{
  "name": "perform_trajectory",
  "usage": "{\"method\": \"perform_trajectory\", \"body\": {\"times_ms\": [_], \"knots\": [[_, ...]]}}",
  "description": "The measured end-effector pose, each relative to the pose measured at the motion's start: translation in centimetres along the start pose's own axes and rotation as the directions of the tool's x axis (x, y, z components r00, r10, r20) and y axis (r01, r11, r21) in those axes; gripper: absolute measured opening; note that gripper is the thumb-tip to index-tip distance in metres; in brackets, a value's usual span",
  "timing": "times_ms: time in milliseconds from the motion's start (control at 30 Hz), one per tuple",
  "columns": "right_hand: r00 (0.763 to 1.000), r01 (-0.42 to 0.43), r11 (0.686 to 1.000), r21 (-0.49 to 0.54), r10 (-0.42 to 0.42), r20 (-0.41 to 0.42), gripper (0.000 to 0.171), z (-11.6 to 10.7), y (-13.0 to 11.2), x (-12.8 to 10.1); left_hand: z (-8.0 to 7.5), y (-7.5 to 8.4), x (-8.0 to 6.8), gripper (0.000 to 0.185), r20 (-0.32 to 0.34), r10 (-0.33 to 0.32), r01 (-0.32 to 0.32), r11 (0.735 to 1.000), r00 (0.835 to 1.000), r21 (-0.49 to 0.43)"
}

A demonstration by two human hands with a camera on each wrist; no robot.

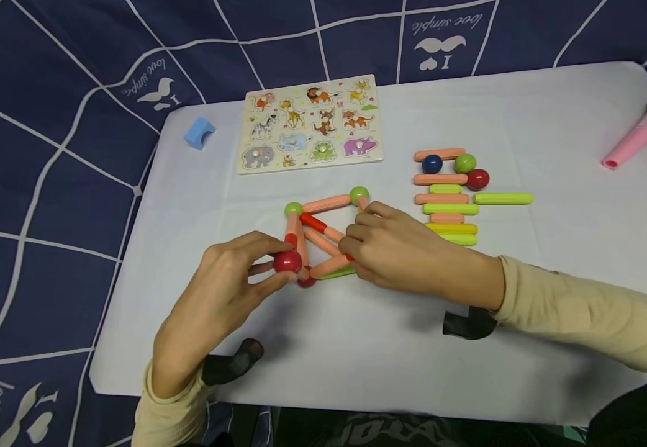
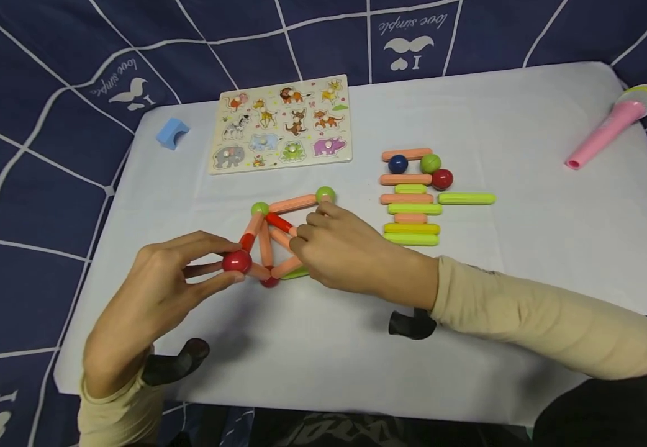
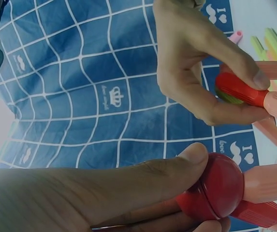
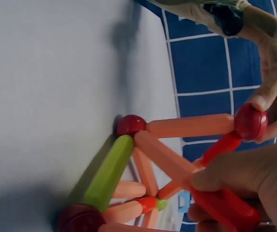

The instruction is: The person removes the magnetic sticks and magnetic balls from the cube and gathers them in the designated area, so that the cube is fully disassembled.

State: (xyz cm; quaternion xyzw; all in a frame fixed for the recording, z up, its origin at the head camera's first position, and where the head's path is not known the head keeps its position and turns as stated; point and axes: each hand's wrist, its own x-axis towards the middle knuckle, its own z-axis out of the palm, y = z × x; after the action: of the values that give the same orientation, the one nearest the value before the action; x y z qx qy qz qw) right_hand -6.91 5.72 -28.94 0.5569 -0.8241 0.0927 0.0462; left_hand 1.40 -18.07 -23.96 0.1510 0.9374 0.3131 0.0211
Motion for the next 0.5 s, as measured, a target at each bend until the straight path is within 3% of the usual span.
{"method": "perform_trajectory", "body": {"times_ms": [500], "knots": [[0.998, 0.016, 1.000, -0.020, -0.017, -0.063, 0.016, 0.99, -0.17, -0.13, 0.01, 0.08, -0.11, 0.029, 0.000, -0.009, 0.009, 1.000, 1.000, 0.019]]}}
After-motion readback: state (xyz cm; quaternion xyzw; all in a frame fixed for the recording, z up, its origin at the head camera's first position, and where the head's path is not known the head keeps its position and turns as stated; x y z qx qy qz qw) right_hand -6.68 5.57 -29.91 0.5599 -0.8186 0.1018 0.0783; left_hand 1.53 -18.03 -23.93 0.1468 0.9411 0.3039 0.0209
